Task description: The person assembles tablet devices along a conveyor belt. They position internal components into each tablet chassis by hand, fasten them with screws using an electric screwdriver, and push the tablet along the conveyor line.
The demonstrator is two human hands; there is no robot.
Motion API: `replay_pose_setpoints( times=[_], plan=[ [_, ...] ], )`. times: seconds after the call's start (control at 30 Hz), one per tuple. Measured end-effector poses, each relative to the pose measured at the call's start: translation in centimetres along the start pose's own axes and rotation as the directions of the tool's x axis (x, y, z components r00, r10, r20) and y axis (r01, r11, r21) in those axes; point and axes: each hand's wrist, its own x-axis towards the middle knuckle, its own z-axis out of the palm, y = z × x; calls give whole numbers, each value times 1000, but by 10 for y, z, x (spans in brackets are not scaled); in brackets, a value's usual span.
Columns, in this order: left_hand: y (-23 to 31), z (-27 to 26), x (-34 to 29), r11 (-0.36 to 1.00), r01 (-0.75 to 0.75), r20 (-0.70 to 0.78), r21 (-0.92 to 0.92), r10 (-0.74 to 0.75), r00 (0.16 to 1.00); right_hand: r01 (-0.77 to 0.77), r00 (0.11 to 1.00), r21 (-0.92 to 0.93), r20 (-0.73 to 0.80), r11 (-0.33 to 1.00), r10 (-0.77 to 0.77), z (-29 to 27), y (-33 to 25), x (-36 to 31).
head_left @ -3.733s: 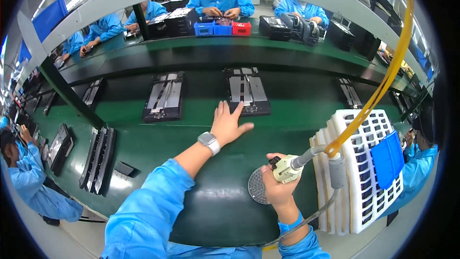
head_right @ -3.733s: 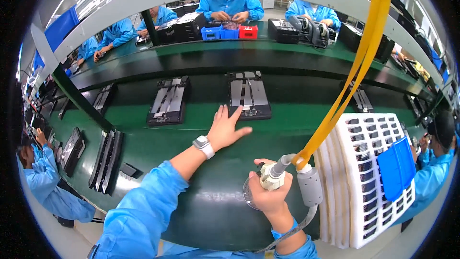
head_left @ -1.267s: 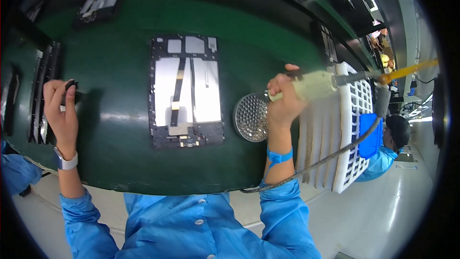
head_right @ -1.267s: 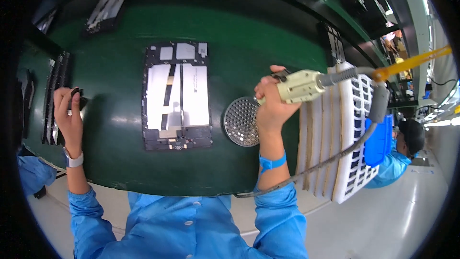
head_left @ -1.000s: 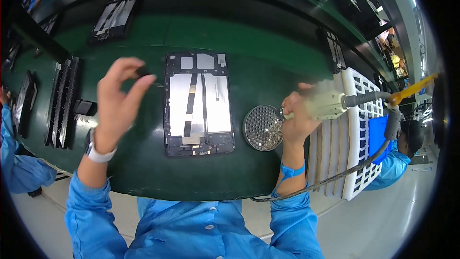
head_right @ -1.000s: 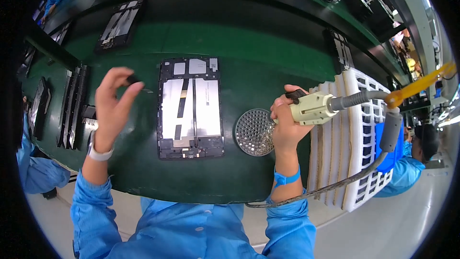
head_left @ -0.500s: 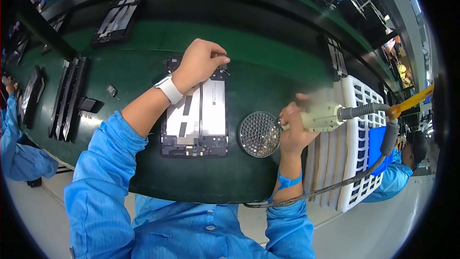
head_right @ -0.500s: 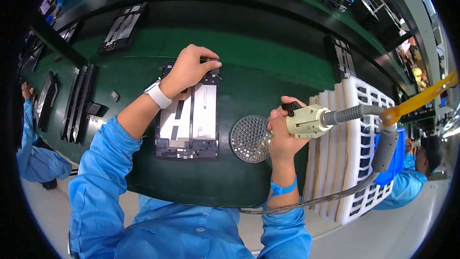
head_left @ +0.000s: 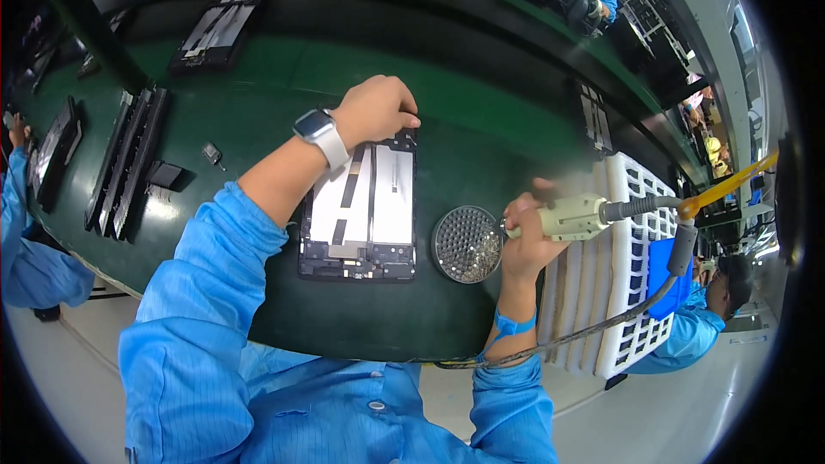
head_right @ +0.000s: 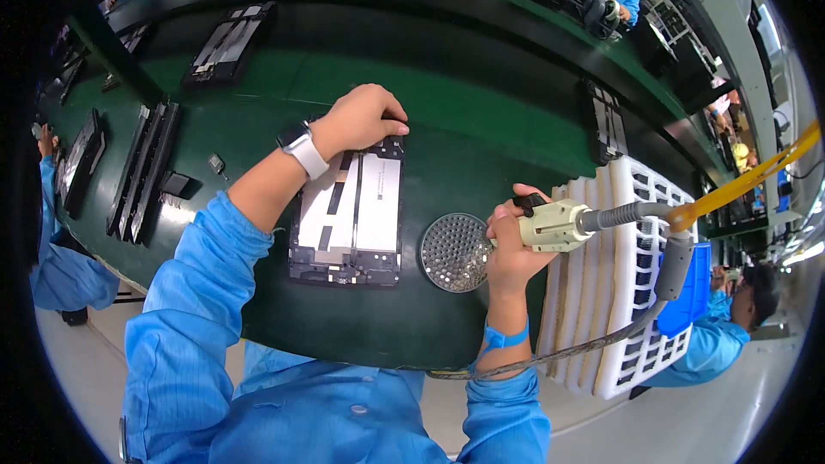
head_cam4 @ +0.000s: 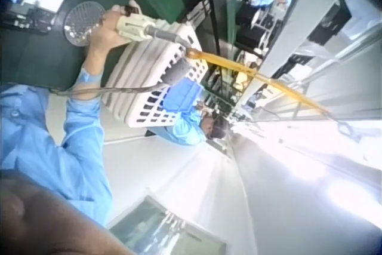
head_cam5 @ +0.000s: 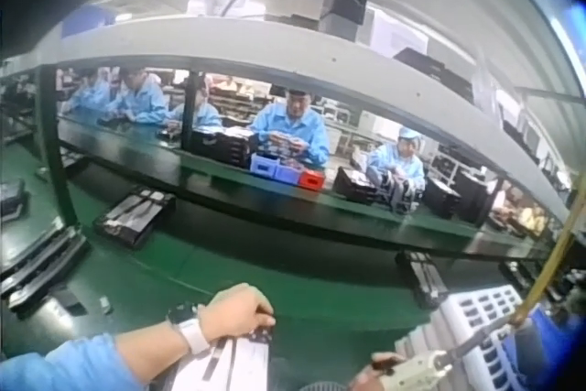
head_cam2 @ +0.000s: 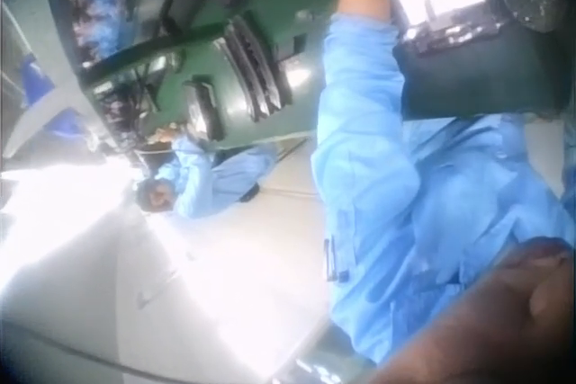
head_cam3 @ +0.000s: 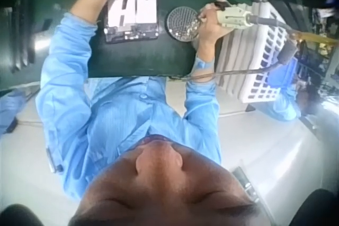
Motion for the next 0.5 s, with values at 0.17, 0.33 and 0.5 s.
replay_pose_setpoints(
  times=[0.17,0.33,0.5],
  plan=[
    [11,7,-69,988,-145,-52,-48,143,988,40,998,65,-49,997,-37,18,-8,3],
    [25,9,-129,978,-55,0,-199,56,998,-21,993,162,114,987,3,52,-23,-3],
    [22,6,-128,963,25,48,-267,-13,999,-174,968,250,220,953,119,91,-11,-27]
  ],
)
